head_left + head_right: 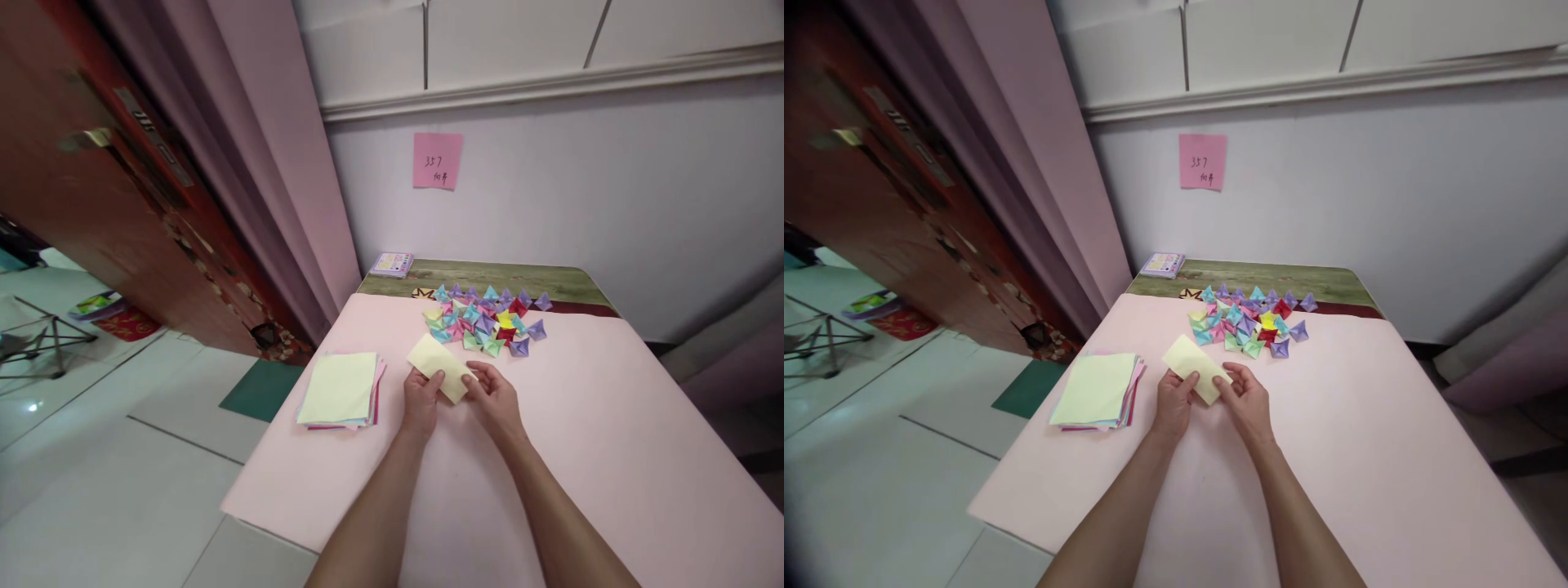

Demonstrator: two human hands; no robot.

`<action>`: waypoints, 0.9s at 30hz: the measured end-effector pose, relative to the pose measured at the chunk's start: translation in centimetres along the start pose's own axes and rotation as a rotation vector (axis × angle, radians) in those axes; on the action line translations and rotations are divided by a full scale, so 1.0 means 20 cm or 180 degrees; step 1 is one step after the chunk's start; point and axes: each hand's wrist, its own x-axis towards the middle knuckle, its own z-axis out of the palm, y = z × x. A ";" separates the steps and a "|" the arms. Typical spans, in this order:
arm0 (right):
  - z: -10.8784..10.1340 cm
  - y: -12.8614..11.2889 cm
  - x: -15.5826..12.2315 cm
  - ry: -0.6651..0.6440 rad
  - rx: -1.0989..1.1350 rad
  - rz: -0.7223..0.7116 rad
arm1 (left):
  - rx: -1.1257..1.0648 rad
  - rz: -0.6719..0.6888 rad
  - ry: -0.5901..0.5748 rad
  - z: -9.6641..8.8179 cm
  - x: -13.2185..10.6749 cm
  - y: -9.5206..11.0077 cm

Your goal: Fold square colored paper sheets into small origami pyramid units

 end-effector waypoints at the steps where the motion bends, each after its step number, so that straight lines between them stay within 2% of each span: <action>1: 0.01 0.01 0.00 -0.0007 -0.0121 0.0040 | 0.0023 -0.0004 -0.0030 0.00 0.00 0.00; 6: 0.03 0.02 -0.01 0.0207 -0.0556 0.0025 | 0.0129 -0.0046 -0.0178 0.00 0.00 -0.01; 9: 0.04 -0.01 -0.02 0.0501 -0.0764 -0.0188 | 0.0396 -0.0132 -0.0261 0.00 0.00 -0.02; 12: 0.03 -0.05 -0.04 0.0846 -0.1064 -0.0732 | 0.0567 -0.0115 -0.0268 0.01 -0.01 -0.02; 14: 0.03 -0.08 -0.05 0.0906 -0.1233 -0.1187 | 0.0559 -0.0132 -0.0243 0.02 -0.01 -0.02; 18: 0.03 -0.11 -0.07 0.0499 -0.1316 -0.1854 | 0.0583 -0.0196 -0.0145 0.04 -0.02 0.01; 22: 0.03 -0.11 -0.08 0.0222 -0.1485 -0.1782 | 0.0522 -0.0228 -0.0163 0.03 -0.04 0.02; 27: 0.04 -0.11 -0.08 0.0232 -0.1441 -0.1500 | 0.0428 -0.0194 -0.0268 0.04 -0.05 0.03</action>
